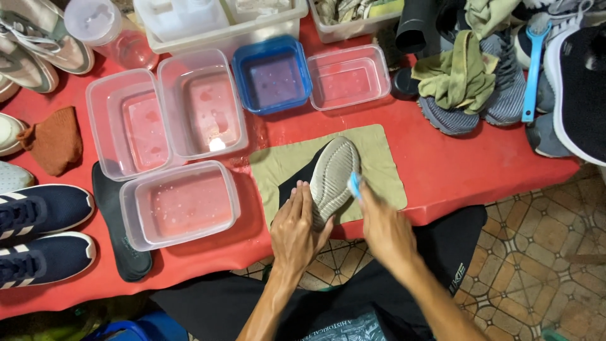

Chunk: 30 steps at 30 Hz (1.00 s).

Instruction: The person wipes a black sneaker with a cloth, then uses a blue brush dipped in soapy water to scrub the white sole. The person repeatedly dips the brush and scrubs the sole surface, focusing on the tread pattern.

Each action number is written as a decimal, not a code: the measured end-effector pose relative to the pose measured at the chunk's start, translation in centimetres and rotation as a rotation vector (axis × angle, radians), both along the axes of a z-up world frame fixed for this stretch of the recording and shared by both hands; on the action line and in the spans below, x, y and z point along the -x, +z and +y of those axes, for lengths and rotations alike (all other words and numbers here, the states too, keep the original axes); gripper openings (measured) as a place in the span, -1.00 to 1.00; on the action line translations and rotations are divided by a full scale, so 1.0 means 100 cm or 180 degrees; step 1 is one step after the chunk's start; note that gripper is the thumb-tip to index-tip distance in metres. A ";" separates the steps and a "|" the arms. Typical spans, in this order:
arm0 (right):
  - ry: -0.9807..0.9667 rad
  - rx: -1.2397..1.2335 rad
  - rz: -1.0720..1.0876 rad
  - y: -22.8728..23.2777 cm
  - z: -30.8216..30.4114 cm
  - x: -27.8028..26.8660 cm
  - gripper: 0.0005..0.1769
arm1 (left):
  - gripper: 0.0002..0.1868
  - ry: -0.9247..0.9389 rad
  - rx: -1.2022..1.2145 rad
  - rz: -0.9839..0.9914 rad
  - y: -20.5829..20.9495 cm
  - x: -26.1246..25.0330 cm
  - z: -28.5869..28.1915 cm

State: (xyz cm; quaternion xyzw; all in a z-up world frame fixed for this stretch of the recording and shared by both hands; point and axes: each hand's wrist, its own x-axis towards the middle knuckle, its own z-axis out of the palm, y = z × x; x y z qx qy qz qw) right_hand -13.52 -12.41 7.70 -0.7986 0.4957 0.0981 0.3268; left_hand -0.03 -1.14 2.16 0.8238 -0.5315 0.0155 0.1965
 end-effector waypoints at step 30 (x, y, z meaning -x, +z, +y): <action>0.0078 0.0447 -0.0156 -0.029 -0.065 -0.048 -0.57 | -0.17 -0.0034 0.0070 0.0068 -0.001 -0.002 0.000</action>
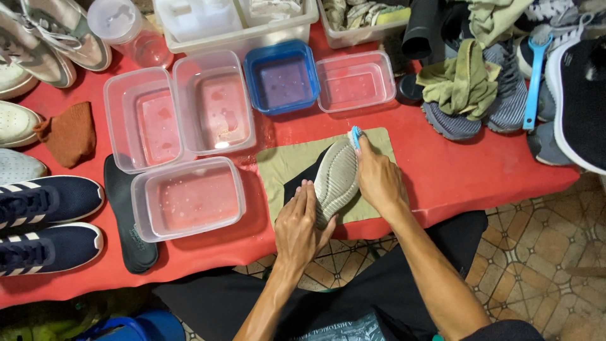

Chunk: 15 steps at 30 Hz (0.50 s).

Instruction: The person wipes a black sneaker with a cloth, then uses a blue brush dipped in soapy water to scrub the white sole. The person repeatedly dips the brush and scrubs the sole surface, focusing on the tread pattern.

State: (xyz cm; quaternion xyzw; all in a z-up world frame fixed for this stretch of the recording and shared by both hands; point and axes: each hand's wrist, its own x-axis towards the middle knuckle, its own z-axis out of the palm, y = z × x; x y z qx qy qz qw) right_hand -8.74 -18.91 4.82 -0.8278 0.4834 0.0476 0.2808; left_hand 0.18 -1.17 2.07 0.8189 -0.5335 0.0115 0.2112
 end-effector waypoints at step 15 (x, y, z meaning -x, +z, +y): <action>-0.0004 0.0120 -0.0044 -0.009 0.013 0.009 -0.51 | -0.18 -0.0024 0.0010 -0.0050 -0.002 -0.001 0.002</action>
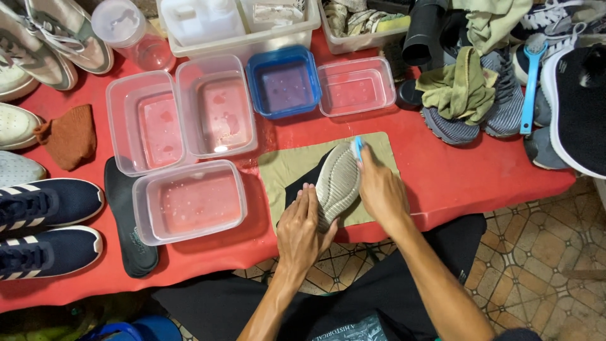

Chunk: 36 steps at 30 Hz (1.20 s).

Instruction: The person wipes a black sneaker with a cloth, then uses a blue brush dipped in soapy water to scrub the white sole. The person repeatedly dips the brush and scrubs the sole surface, focusing on the tread pattern.

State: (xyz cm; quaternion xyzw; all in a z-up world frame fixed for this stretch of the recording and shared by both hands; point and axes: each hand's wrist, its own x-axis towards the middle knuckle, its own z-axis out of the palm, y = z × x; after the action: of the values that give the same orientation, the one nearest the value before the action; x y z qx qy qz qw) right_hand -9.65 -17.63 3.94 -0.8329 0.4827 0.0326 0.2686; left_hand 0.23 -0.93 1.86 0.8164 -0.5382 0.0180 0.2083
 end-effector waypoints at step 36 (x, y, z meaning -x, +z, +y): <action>-0.0072 -0.0257 0.0130 0.019 0.046 0.024 -0.52 | -0.16 -0.0031 0.0016 -0.0056 -0.007 0.000 0.002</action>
State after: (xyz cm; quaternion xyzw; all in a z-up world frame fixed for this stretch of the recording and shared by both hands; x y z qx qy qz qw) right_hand -12.06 -13.05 5.81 -0.8150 0.4958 0.0659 0.2924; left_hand 0.27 -0.72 1.12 0.8131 -0.5440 0.0256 0.2057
